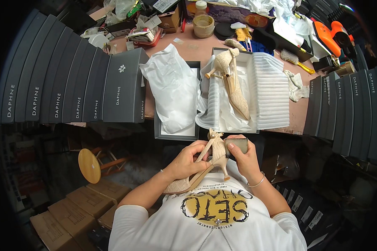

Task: Inspecting and preparing a pair of beige high-heeled shoes for packaging.

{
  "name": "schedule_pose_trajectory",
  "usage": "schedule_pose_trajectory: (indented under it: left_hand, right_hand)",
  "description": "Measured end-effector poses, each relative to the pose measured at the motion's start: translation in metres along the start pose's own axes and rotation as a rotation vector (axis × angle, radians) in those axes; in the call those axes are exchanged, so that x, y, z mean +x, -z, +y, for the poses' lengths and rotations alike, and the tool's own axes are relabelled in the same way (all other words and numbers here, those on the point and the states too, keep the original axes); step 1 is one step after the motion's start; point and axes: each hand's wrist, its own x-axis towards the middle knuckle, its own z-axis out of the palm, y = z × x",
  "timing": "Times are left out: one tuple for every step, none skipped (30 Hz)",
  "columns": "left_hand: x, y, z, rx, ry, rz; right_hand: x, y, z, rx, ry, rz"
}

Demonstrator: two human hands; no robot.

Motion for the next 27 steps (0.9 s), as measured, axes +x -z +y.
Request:
schedule_pose_trajectory:
  left_hand:
    - [0.0, 0.0, -0.001, 0.002, -0.003, 0.005]
    - [0.0, 0.0, -0.001, 0.014, -0.009, 0.009]
    - [-0.001, 0.0, -0.001, 0.028, -0.016, 0.014]
    - [-0.001, -0.001, -0.001, 0.041, -0.023, 0.018]
    - [-0.001, -0.001, -0.002, 0.018, -0.012, 0.029]
    - [-0.001, -0.003, -0.002, -0.006, -0.002, 0.042]
    - [-0.001, -0.004, -0.002, -0.03, 0.008, 0.054]
    - [0.0, -0.005, -0.003, -0.058, 0.008, 0.069]
    - [0.002, -0.005, -0.003, -0.086, 0.007, 0.084]
    - [0.003, -0.006, -0.004, -0.114, 0.006, 0.099]
    - [0.003, -0.005, -0.004, -0.107, 0.02, 0.087]
    - [0.003, -0.004, -0.005, -0.102, 0.034, 0.078]
    - [0.002, -0.004, -0.006, -0.097, 0.049, 0.068]
    - [0.002, -0.004, -0.005, -0.147, 0.1, 0.054]
    - [0.001, -0.004, -0.004, -0.201, 0.149, 0.041]
    - [0.0, -0.004, -0.003, -0.255, 0.197, 0.027]
    - [0.0, -0.004, -0.004, -0.244, 0.201, 0.027]
    - [0.0, -0.004, -0.004, -0.231, 0.206, 0.027]
    - [0.001, -0.005, -0.004, -0.218, 0.211, 0.027]
    - [0.001, -0.005, -0.005, -0.188, 0.199, 0.029]
    - [0.002, -0.006, -0.008, -0.155, 0.189, 0.029]
    - [0.002, -0.007, -0.009, -0.122, 0.179, 0.03]
    - [0.001, -0.008, -0.009, -0.127, 0.171, 0.041]
    - [0.001, -0.009, -0.007, -0.129, 0.163, 0.048]
    - [0.0, -0.01, -0.006, -0.13, 0.155, 0.056]
    - [0.0, -0.011, -0.005, -0.107, 0.153, 0.06]
    - [-0.001, -0.012, -0.003, -0.085, 0.151, 0.063]
  right_hand:
    - [0.0, 0.0, 0.0, 0.0, -0.001, -0.001]
    - [0.0, 0.0, 0.0, -0.001, -0.002, -0.002]
    - [0.0, 0.0, 0.001, 0.003, -0.002, -0.004]
    - [0.001, 0.0, 0.002, 0.006, -0.003, -0.005]
    - [0.001, 0.001, 0.002, 0.009, -0.003, -0.007]
    - [0.002, 0.0, 0.002, 0.011, -0.017, 0.0]
    - [0.003, 0.0, 0.001, 0.012, -0.031, 0.006]
    - [0.003, 0.0, 0.001, 0.013, -0.045, 0.012]
    - [0.004, 0.001, 0.001, 0.009, -0.048, 0.006]
    - [0.005, 0.003, 0.003, 0.004, -0.052, -0.001]
    - [0.006, 0.004, 0.003, 0.0, -0.055, -0.007]
    - [0.007, 0.001, 0.0, -0.011, 0.033, 0.017]
    - [0.008, -0.005, -0.007, -0.021, 0.122, 0.04]
    - [0.008, -0.009, -0.013, -0.03, 0.21, 0.064]
    - [0.006, -0.01, -0.018, -0.149, 0.239, 0.045]
    - [0.002, -0.01, -0.021, -0.268, 0.268, 0.026]
    - [-0.001, -0.01, -0.025, -0.386, 0.297, 0.006]
    - [-0.001, -0.005, -0.031, -0.75, 0.472, -0.133]
    - [-0.006, -0.009, -0.033, -0.788, 0.472, -0.185]
    - [-0.011, -0.011, -0.033, -0.757, 0.412, -0.207]
    - [-0.015, -0.013, -0.031, -0.724, 0.352, -0.227]
    - [-0.016, -0.014, -0.03, -0.76, 0.358, -0.23]
    - [-0.016, -0.014, -0.028, -0.774, 0.357, -0.232]
    - [-0.016, -0.015, -0.025, -0.787, 0.356, -0.229]
    - [-0.017, -0.016, -0.024, -0.799, 0.355, -0.227]
    - [-0.017, -0.018, -0.024, -0.814, 0.369, -0.223]
    - [-0.018, -0.02, -0.024, -0.829, 0.382, -0.218]
